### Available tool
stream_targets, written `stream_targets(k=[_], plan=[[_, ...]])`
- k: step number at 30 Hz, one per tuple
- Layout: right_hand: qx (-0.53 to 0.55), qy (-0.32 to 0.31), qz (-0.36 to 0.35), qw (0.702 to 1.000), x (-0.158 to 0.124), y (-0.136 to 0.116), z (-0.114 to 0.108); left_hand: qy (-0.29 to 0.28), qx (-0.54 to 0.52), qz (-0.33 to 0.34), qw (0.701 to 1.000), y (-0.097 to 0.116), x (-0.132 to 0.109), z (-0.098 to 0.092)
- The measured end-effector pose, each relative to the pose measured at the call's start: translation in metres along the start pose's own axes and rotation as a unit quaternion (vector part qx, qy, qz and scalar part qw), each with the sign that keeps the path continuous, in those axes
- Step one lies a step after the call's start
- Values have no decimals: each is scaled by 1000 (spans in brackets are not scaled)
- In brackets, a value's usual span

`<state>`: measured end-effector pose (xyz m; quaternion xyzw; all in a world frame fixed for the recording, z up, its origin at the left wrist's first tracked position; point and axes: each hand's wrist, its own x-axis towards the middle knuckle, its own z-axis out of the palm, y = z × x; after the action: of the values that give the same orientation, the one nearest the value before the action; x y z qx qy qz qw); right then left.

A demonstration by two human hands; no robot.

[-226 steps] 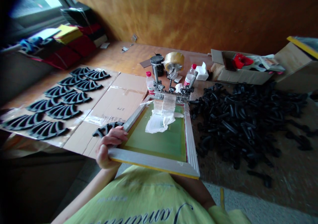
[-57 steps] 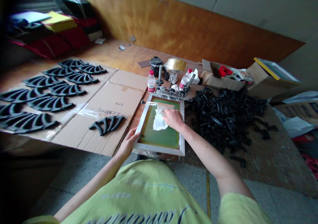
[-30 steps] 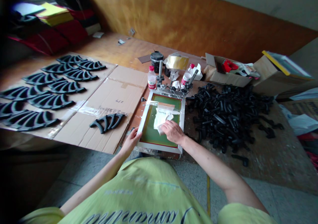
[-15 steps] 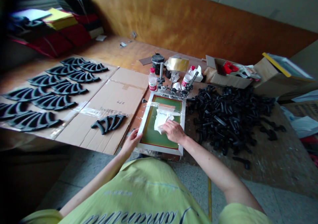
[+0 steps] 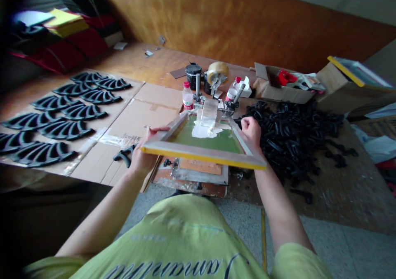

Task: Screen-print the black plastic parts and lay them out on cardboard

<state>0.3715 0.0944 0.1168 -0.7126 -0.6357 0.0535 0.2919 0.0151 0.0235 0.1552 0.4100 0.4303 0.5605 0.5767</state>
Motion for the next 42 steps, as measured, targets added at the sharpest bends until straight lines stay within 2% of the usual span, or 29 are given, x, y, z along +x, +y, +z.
stream_targets(k=[1, 3, 6, 8, 10, 12, 13, 15, 16, 18, 20, 21, 23, 25, 27, 28, 30, 31, 33, 35, 39, 42], plan=[[-2, -47, 8, 999, -13, 7, 10, -11, -11, 32, 999, 9, 13, 8], [-6, -138, -20, 990, -46, 9, 37, -33, -19, 67, 997, 26, 39, 25], [-53, -191, -98, 975, -88, -10, 75, -42, -12, 79, 996, 43, 67, 42], [-108, -210, -116, 965, -100, -25, 87, -23, -14, 87, 996, 42, 71, 47], [-141, -224, -93, 960, -103, -37, 89, 10, -26, 87, 996, 26, 59, 46], [-145, -214, -57, 964, -106, -51, 84, 4, -24, 12, 1000, -4, 32, 44], [-139, -197, -40, 970, -111, -60, 81, -18, -15, -58, 998, -22, 15, 43], [-112, -151, -41, 981, -128, -82, 79, -92, 6, -244, 965, -57, -19, 41], [-87, -135, -71, 984, -138, -94, 80, -94, -2, -291, 952, -72, -34, 40], [-18, -134, -178, 975, -156, -112, 83, -57, -35, -326, 943, -93, -55, 33], [49, -156, -264, 951, -164, -112, 82, 8, -53, -316, 947, -101, -59, 15], [68, -161, -267, 948, -164, -101, 78, 42, -46, -303, 951, -101, -56, 0], [65, -150, -193, 967, -159, -59, 63, 117, 1, -265, 957, -100, -45, -41], [24, -133, -76, 988, -153, 2, 42, 205, 78, -226, 949, -100, -35, -94], [-6, -166, 13, 986, -151, 66, 28, 271, 166, -232, 920, -102, -32, -149], [-7, -201, 49, 978, -152, 94, 26, 290, 214, -251, 898, -104, -33, -173], [-1, -273, 69, 960, -158, 134, 28, 306, 293, -301, 854, -109, -36, -211], [-8, -278, 59, 959, -162, 146, 32, 305, 321, -324, 836, -111, -37, -224], [-28, -273, 39, 961, -171, 156, 40, 296, 355, -351, 814, -117, -34, -239], [-48, -259, 37, 964, -176, 157, 46, 282, 384, -355, 805, -121, -25, -246], [-75, -213, 101, 969, -169, 154, 46, 242, 446, -338, 793, -122, -3, -256], [-77, -164, 132, 975, -159, 137, 41, 217, 468, -309, 799, -115, 4, -265]])
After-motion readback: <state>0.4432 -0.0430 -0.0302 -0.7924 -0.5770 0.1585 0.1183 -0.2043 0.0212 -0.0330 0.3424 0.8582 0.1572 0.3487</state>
